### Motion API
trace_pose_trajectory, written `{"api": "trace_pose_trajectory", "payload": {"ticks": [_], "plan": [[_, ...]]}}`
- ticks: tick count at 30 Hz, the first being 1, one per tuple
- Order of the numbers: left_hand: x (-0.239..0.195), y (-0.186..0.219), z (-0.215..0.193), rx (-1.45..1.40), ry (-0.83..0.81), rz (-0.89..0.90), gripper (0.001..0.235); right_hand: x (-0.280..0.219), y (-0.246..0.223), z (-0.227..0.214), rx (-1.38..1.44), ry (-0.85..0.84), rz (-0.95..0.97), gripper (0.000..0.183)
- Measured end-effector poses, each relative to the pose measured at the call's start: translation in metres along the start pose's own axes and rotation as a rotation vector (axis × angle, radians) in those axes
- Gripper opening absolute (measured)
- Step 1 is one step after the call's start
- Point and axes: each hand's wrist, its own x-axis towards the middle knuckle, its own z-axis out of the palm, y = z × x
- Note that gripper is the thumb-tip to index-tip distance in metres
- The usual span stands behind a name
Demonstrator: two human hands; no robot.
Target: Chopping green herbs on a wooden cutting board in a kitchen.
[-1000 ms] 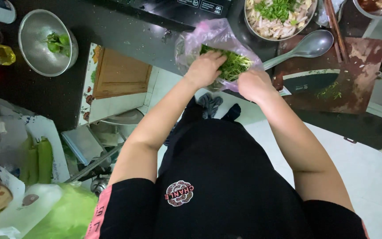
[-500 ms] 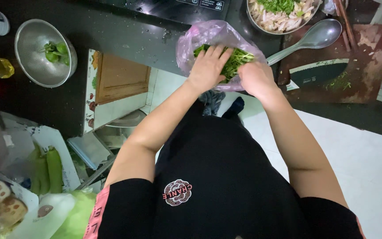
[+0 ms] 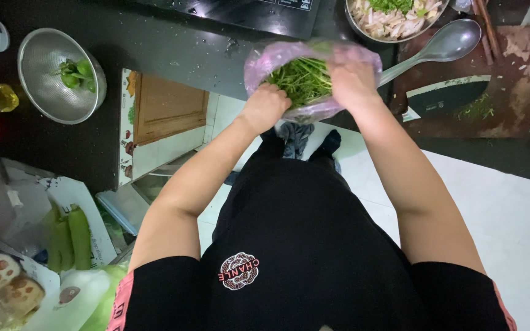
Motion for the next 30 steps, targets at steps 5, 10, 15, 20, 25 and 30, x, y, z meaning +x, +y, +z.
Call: {"api": "trace_pose_trajectory", "payload": {"ticks": [5, 10, 15, 20, 25, 30], "plan": [[-0.006, -0.012, 0.018, 0.112, -0.216, -0.195, 0.015, 0.007, 0.025, 0.031, -0.045, 0.309, 0.005, 0.052], [0.007, 0.023, -0.068, 0.059, -0.048, -0.168, 0.016, -0.042, -0.024, -0.022, -0.061, 0.451, -0.057, 0.048], [0.051, 0.035, -0.029, -0.188, 0.173, -0.075, 0.016, -0.084, -0.04, -0.032, 0.07, 0.08, -0.172, 0.02], [0.086, 0.033, 0.029, -0.237, 0.011, -0.075, 0.059, -0.101, -0.035, -0.025, -0.174, -0.088, -0.111, 0.019], [0.093, 0.048, 0.054, -0.024, -0.098, -0.067, 0.098, -0.106, -0.028, -0.012, -0.24, -0.005, -0.104, 0.018], [0.104, 0.042, 0.053, -0.075, -0.018, -0.038, 0.101, -0.11, -0.026, -0.004, -0.226, -0.033, -0.089, 0.018]]}}
